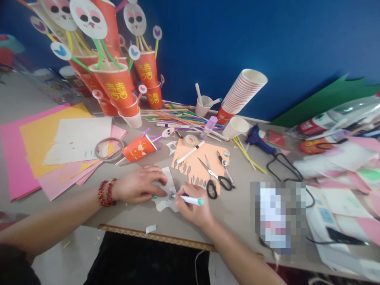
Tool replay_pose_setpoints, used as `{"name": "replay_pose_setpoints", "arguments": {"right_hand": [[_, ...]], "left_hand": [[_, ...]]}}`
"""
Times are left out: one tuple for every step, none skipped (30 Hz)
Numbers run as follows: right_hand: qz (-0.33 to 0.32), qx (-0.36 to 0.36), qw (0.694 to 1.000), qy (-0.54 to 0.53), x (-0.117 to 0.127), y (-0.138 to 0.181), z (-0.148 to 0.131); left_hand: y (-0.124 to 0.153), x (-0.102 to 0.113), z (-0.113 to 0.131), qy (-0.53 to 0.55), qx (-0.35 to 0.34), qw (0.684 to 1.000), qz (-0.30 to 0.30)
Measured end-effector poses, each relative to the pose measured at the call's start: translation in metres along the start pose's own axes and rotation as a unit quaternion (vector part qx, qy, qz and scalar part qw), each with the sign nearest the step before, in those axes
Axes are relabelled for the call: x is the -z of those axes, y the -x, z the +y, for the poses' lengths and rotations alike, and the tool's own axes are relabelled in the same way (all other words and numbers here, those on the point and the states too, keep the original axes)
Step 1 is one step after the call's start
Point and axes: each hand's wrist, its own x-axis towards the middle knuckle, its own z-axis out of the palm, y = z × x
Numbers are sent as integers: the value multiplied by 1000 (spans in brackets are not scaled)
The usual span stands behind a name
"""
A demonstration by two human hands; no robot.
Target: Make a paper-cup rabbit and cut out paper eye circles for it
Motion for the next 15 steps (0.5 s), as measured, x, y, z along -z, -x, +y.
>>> {"name": "replay_pose_setpoints", "arguments": {"right_hand": [[3, 1, 1000, 1, 0, 0, 0], [7, 1, 1000, 2, 1, 0, 0], [10, 0, 1000, 3, 1, 0, -1], [10, 1, 1000, 3, 1, 0, -1], [7, 3, 1000, 2, 1, 0, -1], [3, 5, 1000, 0, 1, 0, -1], [1, 7, 1000, -1, 1, 0, -2], [3, 6, 1000, -1, 1, 0, -2], [8, 5, 1000, 0, 1, -1, -3], [12, 3, 1000, 1, 1, -1, -3], [15, 4, 1000, 1, 1, -1, -4], [13, 6, 1000, 0, 1, -1, -4], [10, 9, 1000, -1, 1, -1, -4], [7, 11, 1000, -2, 1, -1, -4], [8, 10, 1000, -1, 1, -1, -4]], "left_hand": [[0, 0, 0, 0, 1, 1000, -1], [0, 0, 0, 0, 1, 1000, -2], [0, 0, 0, -1, 2, 1000, -2], [0, 0, 0, -2, 2, 1000, -2], [0, 0, 1, -3, 2, 1000, -2], [0, 1, 1, -3, 2, 1000, -2], [0, 1, 1, -3, 2, 1000, -2], [0, 1, 1, -3, 1, 1000, -2], [0, 1, 1, -3, 1, 1000, -2], [0, 1, 1, -3, 0, 1000, -3], [0, 1, 0, -3, 0, 1000, -3], [0, 0, 0, -3, 0, 1000, -4], [0, 0, 0, -4, 0, 1000, -4], [0, 0, 0, -4, 2, 1000, -5], [0, 0, 0, -3, 3, 1000, -6]]}}
